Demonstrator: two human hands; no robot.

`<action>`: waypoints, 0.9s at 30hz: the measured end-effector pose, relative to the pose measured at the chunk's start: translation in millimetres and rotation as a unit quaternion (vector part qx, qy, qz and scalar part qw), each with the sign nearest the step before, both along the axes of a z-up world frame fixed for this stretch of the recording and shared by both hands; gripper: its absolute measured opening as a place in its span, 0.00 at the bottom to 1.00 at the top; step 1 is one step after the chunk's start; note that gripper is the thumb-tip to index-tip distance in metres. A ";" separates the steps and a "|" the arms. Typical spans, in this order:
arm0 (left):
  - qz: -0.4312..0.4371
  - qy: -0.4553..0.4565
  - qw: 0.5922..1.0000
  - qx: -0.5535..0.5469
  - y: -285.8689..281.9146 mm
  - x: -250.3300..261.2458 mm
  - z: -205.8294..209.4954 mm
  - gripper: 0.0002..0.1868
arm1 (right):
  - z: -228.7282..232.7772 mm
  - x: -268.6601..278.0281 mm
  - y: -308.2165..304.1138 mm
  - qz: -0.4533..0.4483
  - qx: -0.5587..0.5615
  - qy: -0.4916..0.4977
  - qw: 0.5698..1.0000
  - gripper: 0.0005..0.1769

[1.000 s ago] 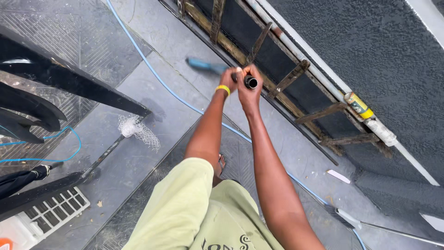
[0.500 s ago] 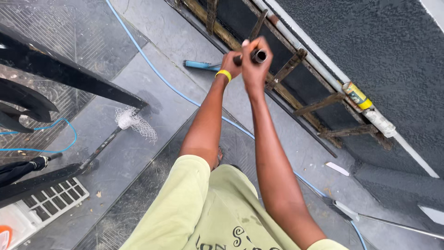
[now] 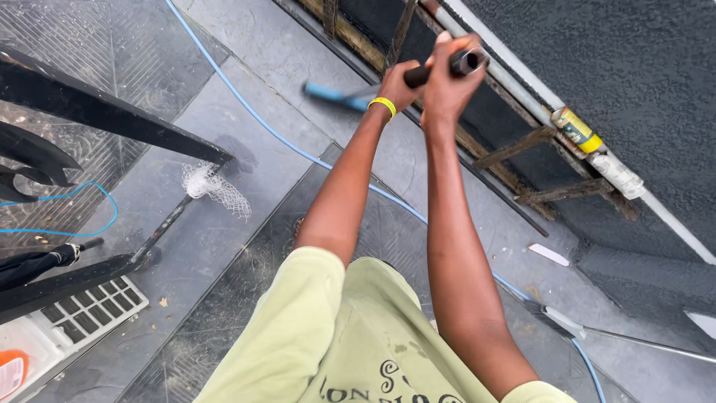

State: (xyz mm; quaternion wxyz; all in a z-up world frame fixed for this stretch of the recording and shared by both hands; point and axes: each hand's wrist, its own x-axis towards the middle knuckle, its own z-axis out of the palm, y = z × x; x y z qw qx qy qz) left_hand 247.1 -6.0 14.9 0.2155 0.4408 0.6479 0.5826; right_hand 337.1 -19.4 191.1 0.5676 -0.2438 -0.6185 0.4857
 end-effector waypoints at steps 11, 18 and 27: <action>-0.008 -0.008 0.995 -0.098 -19.0 42.4 -23.8 0.17 | -10.2 29.9 28.1 0.062 -0.119 -0.104 0.985 0.12; -0.026 -0.003 1.000 -0.002 1.8 20.8 2.0 0.12 | 3.9 22.4 11.2 0.013 -0.007 -0.008 1.000 0.15; -0.046 -0.015 0.998 -0.049 -37.4 12.8 -71.0 0.11 | -29.3 10.3 -21.8 0.047 -0.056 -0.112 0.991 0.17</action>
